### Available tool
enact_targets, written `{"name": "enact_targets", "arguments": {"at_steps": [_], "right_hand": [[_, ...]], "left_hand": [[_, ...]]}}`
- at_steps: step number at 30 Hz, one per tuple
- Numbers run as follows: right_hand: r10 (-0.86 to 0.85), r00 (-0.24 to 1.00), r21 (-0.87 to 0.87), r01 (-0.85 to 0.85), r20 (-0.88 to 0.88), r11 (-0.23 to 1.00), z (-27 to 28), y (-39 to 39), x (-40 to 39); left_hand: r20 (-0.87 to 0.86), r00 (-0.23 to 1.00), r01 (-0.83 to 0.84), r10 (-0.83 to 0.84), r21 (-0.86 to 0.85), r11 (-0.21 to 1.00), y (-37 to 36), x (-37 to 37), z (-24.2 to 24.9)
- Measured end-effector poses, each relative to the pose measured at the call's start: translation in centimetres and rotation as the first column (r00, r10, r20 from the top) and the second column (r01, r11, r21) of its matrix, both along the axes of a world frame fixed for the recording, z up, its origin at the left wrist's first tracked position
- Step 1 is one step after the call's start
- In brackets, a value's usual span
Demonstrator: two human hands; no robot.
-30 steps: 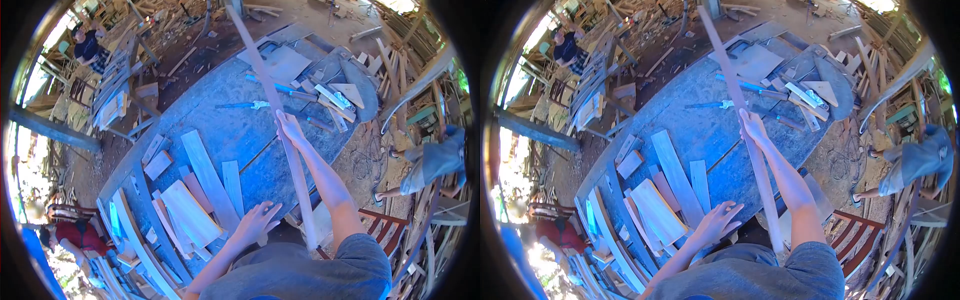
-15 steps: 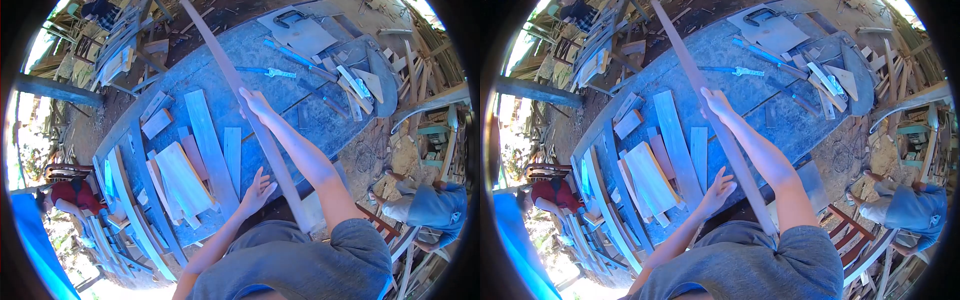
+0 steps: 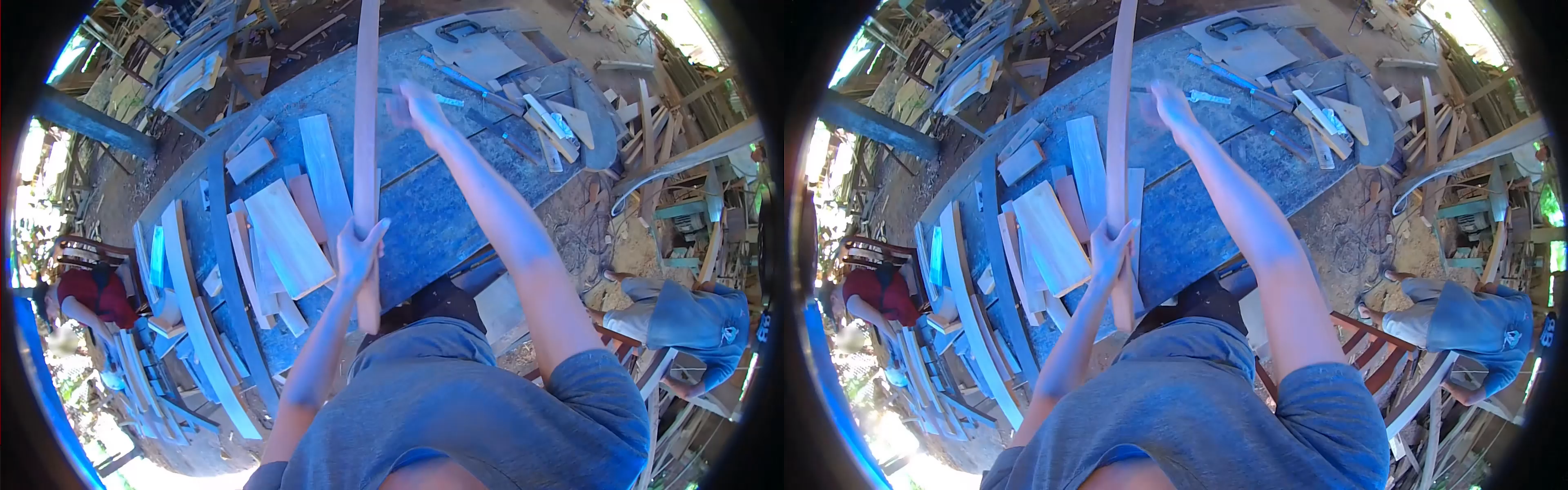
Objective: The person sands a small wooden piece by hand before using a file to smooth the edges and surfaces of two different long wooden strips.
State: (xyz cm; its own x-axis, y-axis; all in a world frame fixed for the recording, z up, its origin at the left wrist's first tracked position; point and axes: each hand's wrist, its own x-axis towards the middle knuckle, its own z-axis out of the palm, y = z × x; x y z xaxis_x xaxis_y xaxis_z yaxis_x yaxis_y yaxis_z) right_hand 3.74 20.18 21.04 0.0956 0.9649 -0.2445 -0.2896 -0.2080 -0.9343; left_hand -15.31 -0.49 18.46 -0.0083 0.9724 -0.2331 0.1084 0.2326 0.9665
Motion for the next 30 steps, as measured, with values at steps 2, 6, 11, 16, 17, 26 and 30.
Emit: {"name": "enact_targets", "arguments": {"at_steps": [2,6,11,16,17,26,30], "right_hand": [[0.163,0.965,-0.113,-0.143,0.205,0.983,-3.3,-4.6,1.2],[0.344,0.928,-0.42,-0.259,0.141,0.87,-13.7,-14.0,-1.4],[0.374,0.473,-0.321,-0.193,0.797,0.927,-17.6,-17.4,-10.5],[0.197,0.547,-0.251,0.026,0.814,0.968,-17.0,-17.2,-16.6],[0.251,0.601,-0.343,0.042,0.759,0.938,-16.6,-17.2,-16.9],[0.55,0.688,-0.289,-0.469,0.474,0.835,-18.8,-12.9,-17.1],[0.289,0.474,0.003,-0.524,0.832,0.852,-15.8,-4.0,-5.1]], "left_hand": [[-0.083,0.997,-0.001,-0.004,-0.057,0.998,-1.1,-1.6,-0.8],[-0.098,0.995,-0.019,0.016,-0.028,0.999,-3.7,-3.8,-2.2],[-0.18,0.981,-0.091,0.072,-0.1,0.991,-7.1,-6.5,-0.2],[-0.374,0.903,-0.252,0.211,-0.064,0.966,-10.7,-8.3,1.9],[-0.402,0.886,-0.282,0.231,-0.071,0.957,-11.3,-8.1,2.0],[-0.409,0.859,-0.399,0.307,-0.161,0.903,-6.5,-1.5,1.2],[-0.461,0.846,-0.393,0.267,-0.2,0.898,-4.7,1.7,-0.7]]}}
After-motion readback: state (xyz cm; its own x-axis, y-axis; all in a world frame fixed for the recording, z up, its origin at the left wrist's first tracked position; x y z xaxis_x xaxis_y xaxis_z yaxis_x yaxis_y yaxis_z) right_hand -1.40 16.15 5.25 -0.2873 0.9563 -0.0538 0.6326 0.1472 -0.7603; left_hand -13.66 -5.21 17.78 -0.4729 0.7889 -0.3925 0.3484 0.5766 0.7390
